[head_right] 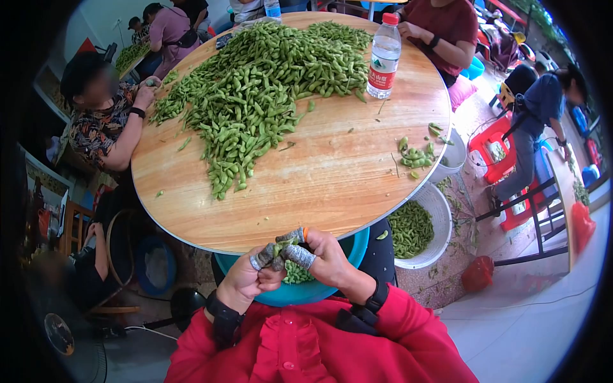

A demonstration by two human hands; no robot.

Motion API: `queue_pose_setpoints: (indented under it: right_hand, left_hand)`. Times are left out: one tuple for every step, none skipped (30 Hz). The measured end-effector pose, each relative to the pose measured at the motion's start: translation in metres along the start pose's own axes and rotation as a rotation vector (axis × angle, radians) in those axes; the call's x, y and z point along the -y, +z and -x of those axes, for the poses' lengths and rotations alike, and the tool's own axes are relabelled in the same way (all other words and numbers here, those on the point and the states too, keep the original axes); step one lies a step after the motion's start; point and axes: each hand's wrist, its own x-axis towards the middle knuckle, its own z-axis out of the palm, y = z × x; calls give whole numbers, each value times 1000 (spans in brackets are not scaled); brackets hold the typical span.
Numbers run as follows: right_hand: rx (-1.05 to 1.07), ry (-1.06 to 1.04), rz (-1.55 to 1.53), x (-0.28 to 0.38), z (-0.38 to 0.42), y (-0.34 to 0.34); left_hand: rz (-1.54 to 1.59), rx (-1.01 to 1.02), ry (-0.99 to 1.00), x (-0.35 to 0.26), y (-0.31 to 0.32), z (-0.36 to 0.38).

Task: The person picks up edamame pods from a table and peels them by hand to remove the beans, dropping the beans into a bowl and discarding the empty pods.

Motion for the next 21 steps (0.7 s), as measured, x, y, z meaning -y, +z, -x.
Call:
queue_pose_setpoints:
  right_hand:
    - [-11, -4, 33, -1, -1, -1]
    - [-22, -11, 66, -1, -1, -2]
    - [-39, 23, 41, 0, -2, -2]
    - [-53, 59, 15, 0, -1, -2]
    - [-68, 98, -12, -1, 0, -1]
    - [-64, 116, 2, -1, 0, -2]
    - [-60, 133, 16, 0, -1, -2]
    - [-56, 150, 31, 1, -2, -2]
    - [-46, 136, 22, 3, -2, -2]
    - [-36, 123, 12, 5, -2, -1]
    - [-27, 109, 3, 7, -1, -1]
    - [-22, 107, -16, 7, -1, -1]
    - [-18, 105, -34, 6, -1, -1]
    - [-13, 104, -53, 6, -1, -1]
    - [-20, 113, -46, 6, -1, 0]
    - [-27, 121, -40, 7, -1, 1]
    - [-34, 128, -34, 8, -1, 1]
    - [-28, 130, -33, 9, -1, 2]
    - [-20, 133, -31, 10, -1, 1]
    - [-11, 135, -30, 10, -1, 2]
    - [3, 107, -33, 8, -1, 3]
  left_hand:
    - [13, 22, -7, 0, 0, -1]
    - [-21, -41, 14, 0, 2, -1]
    - [-54, -104, 36, 0, 4, -1]
    - [-85, -169, 59, 1, 7, -1]
    - [-421, -241, 260, 4, 11, -3]
    - [-758, -310, 460, 8, 17, -7]
    - [-1097, -372, 660, 10, 22, -9]
    - [-1276, -399, 679, 7, 24, -6]
    - [-1457, -423, 697, 3, 25, -2]
    - [-1638, -446, 711, 1, 26, 0]
    - [-1609, -447, 708, 2, 27, 0]
    - [-1580, -446, 705, 2, 27, 0]
    - [-1551, -444, 701, 3, 28, 0]
    - [-1570, -450, 715, 4, 29, 0]
    - [-1590, -458, 728, 4, 31, -1]
    - [-1611, -466, 742, 4, 31, 0]
    - [-1697, -471, 781, 5, 30, 0]
    - [-1783, -474, 820, 6, 28, 0]
    - [-1868, -479, 860, 7, 26, 0]
    - [-1892, -487, 870, 7, 26, 1]
    - [-1915, -494, 880, 7, 27, 2]
